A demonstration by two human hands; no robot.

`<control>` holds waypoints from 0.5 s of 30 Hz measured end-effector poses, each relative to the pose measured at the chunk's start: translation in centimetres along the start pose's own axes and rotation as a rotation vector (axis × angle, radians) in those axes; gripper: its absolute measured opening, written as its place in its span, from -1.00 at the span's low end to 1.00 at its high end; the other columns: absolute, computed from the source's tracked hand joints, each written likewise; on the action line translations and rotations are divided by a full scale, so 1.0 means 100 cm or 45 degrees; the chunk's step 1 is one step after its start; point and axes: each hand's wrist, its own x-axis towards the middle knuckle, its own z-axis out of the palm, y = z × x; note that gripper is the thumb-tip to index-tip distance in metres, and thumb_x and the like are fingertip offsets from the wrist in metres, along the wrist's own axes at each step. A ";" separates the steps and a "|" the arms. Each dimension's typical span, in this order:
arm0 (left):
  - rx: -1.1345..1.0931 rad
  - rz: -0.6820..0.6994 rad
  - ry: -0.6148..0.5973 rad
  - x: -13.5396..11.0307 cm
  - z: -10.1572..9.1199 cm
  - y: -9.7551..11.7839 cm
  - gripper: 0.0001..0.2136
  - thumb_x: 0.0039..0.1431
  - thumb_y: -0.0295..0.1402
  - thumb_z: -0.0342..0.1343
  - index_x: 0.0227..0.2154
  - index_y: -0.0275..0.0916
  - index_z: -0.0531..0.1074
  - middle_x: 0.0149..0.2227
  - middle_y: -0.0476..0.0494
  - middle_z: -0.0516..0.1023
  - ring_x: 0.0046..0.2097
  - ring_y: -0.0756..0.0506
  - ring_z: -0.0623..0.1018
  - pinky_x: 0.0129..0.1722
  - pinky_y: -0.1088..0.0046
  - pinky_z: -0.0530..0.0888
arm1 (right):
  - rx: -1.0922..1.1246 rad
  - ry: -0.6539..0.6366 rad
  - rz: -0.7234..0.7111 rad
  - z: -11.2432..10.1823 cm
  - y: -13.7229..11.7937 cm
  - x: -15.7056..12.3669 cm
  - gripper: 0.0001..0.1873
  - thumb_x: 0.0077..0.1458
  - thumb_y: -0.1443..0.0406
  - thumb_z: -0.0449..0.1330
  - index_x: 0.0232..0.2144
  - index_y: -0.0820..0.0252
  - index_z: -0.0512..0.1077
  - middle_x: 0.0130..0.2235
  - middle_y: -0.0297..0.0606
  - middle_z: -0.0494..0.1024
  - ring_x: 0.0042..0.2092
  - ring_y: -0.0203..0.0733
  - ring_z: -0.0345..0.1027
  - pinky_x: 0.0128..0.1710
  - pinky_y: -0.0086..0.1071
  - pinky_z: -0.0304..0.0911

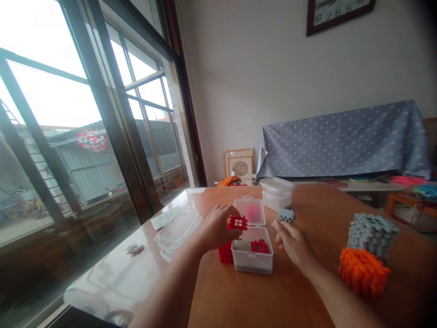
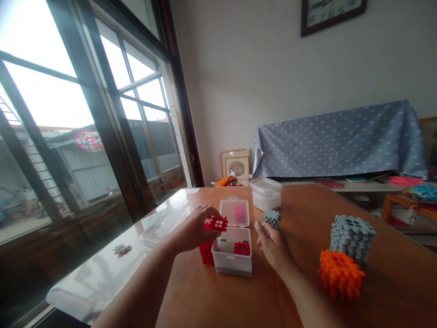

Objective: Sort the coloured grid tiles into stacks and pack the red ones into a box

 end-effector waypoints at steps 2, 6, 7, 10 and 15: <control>0.016 0.056 -0.056 0.008 0.012 0.014 -0.66 -0.03 -0.30 0.31 -0.14 -0.13 0.47 -0.13 -0.12 0.55 -0.06 -0.19 0.49 -0.09 0.34 0.46 | 0.004 0.002 0.011 0.000 -0.003 -0.001 -0.43 0.21 -0.22 0.01 -0.30 0.13 0.42 -0.51 -0.41 0.37 -0.50 -0.25 0.29 -0.44 -0.37 0.24; 0.093 0.070 -0.268 0.023 0.038 0.030 -0.62 -0.08 -0.23 0.33 -0.14 -0.12 0.48 -0.10 -0.13 0.57 -0.08 -0.21 0.53 -0.13 0.34 0.47 | 0.026 0.000 0.005 0.000 -0.002 0.001 -0.43 0.20 -0.23 0.01 -0.33 0.12 0.41 -0.52 -0.42 0.36 -0.49 -0.23 0.29 -0.46 -0.38 0.23; 0.117 0.045 -0.326 0.026 0.044 0.032 -0.61 -0.08 -0.21 0.33 -0.14 -0.13 0.49 -0.10 -0.14 0.57 -0.10 -0.21 0.54 -0.15 0.34 0.48 | 0.030 -0.001 -0.003 0.000 -0.001 0.001 -0.43 0.20 -0.22 0.01 -0.34 0.12 0.40 -0.52 -0.41 0.37 -0.49 -0.23 0.29 -0.47 -0.38 0.23; 0.175 -0.032 -0.456 0.033 0.054 0.033 -0.59 -0.09 -0.20 0.31 -0.12 -0.14 0.49 -0.09 -0.15 0.59 -0.16 -0.20 0.58 -0.21 0.36 0.48 | 0.024 0.003 -0.018 -0.001 0.003 0.004 -0.45 0.20 -0.21 0.03 -0.41 0.11 0.39 -0.52 -0.39 0.38 -0.48 -0.22 0.30 -0.47 -0.38 0.22; 0.234 -0.079 -0.573 0.044 0.060 0.032 -0.60 -0.12 -0.22 0.31 -0.14 -0.18 0.52 -0.07 -0.17 0.59 -0.17 -0.19 0.59 -0.24 0.40 0.49 | 0.053 0.021 -0.018 0.000 0.006 0.006 -0.46 0.19 -0.21 0.04 -0.37 0.11 0.42 -0.52 -0.39 0.38 -0.48 -0.21 0.30 -0.48 -0.38 0.25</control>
